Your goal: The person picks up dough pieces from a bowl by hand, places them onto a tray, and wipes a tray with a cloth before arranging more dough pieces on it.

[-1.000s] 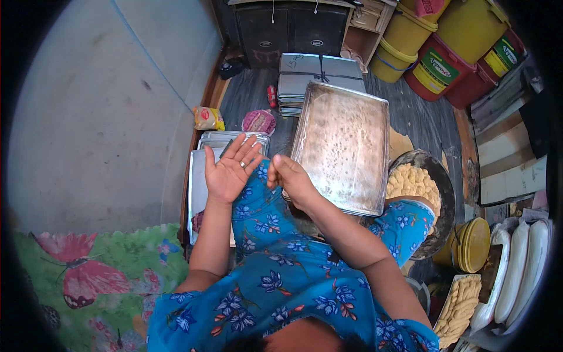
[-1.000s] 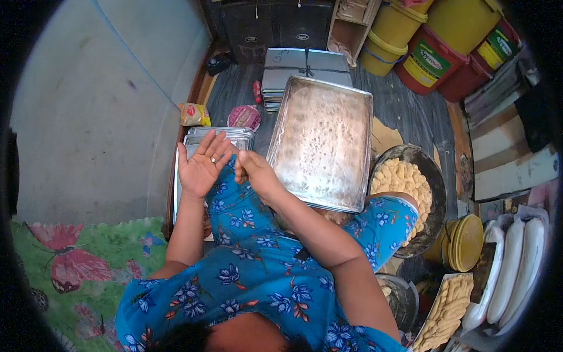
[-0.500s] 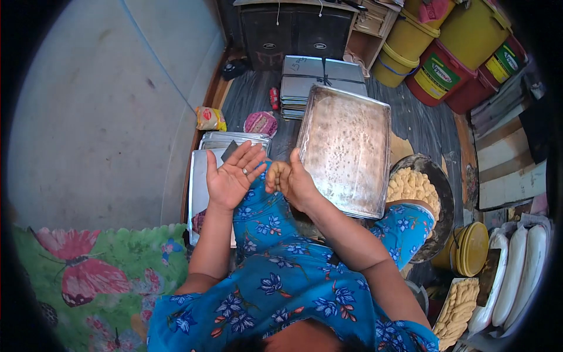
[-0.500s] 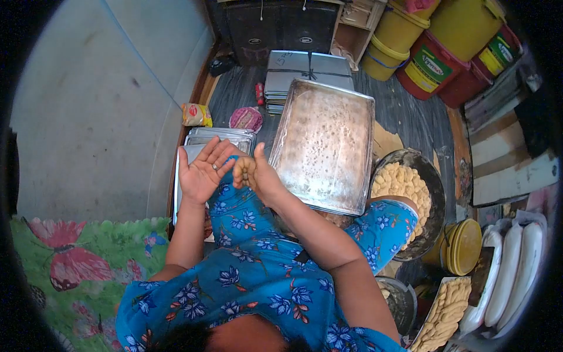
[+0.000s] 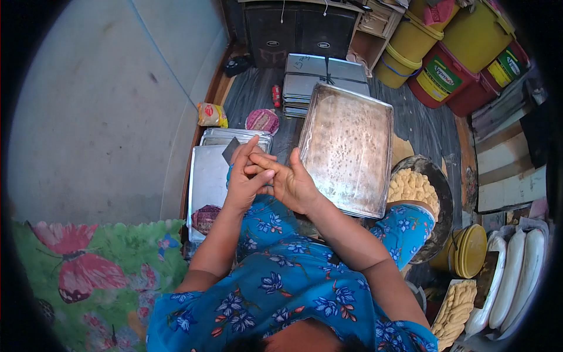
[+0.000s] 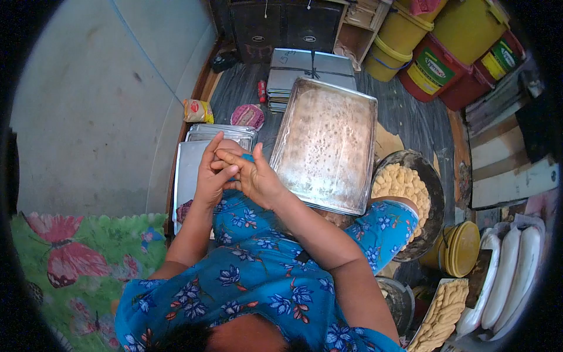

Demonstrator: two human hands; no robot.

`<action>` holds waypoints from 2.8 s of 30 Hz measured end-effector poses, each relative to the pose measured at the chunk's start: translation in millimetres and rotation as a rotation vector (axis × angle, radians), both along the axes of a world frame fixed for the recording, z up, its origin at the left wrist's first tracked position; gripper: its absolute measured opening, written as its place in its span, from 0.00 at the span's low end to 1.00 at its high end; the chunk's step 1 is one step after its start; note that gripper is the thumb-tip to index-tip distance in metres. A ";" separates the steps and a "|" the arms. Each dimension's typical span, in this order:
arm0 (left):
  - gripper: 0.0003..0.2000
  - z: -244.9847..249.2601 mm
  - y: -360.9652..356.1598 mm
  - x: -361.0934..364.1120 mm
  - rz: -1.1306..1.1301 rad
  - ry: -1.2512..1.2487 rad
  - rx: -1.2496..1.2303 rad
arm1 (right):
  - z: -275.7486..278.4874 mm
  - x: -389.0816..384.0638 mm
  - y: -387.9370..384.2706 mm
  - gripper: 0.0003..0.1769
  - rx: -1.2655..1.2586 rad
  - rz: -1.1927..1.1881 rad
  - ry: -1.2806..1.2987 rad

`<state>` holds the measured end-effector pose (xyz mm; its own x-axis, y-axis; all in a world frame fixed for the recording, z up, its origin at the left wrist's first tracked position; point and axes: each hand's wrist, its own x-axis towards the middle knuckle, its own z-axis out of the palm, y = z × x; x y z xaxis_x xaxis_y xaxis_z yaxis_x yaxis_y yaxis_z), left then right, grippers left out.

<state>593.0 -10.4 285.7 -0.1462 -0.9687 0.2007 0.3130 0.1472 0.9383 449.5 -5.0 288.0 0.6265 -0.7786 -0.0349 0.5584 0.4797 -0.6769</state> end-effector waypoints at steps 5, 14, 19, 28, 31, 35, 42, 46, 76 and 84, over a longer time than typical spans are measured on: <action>0.14 -2.4 0.7 5.1 -0.013 -0.097 0.106 | -8.4 -3.4 -2.3 0.56 -0.071 0.054 -0.045; 0.09 -0.9 -1.8 -0.3 -0.028 0.081 0.110 | -13.9 2.0 5.2 0.51 -0.349 -0.098 0.138; 0.08 11.2 3.0 -6.0 0.002 0.072 0.137 | -17.0 -4.4 2.4 0.52 -0.401 -0.097 0.248; 0.05 7.4 0.1 -14.4 0.138 -0.016 0.056 | -6.8 -12.9 8.2 0.47 -0.530 -0.147 0.425; 0.07 6.7 -4.8 -14.0 0.104 0.001 0.154 | 6.7 -16.7 7.9 0.48 -0.675 -0.133 0.512; 0.09 11.8 -10.5 -6.6 -0.033 -0.039 0.144 | -8.5 -12.2 5.0 0.56 -0.500 -0.102 0.365; 0.15 28.6 -9.1 7.1 -0.309 0.097 0.241 | -5.1 -21.3 2.2 0.62 -0.067 0.043 0.028; 0.15 23.9 -11.0 17.2 -0.356 0.065 0.221 | -10.5 -23.6 -0.2 0.62 0.046 0.114 -0.121; 0.09 -18.9 -22.5 23.2 -0.390 -0.406 0.079 | -19.6 -7.6 7.7 0.59 0.318 0.155 -0.234; 0.09 -8.8 -14.8 7.2 -0.241 -0.669 -0.227 | -11.2 -7.3 9.9 0.54 0.192 0.055 -0.113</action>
<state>600.2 -25.2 276.9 -0.5106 -0.8397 0.1852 -0.2662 0.3592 0.8945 442.1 4.8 276.8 0.6760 -0.7292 -0.1061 0.5952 0.6253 -0.5047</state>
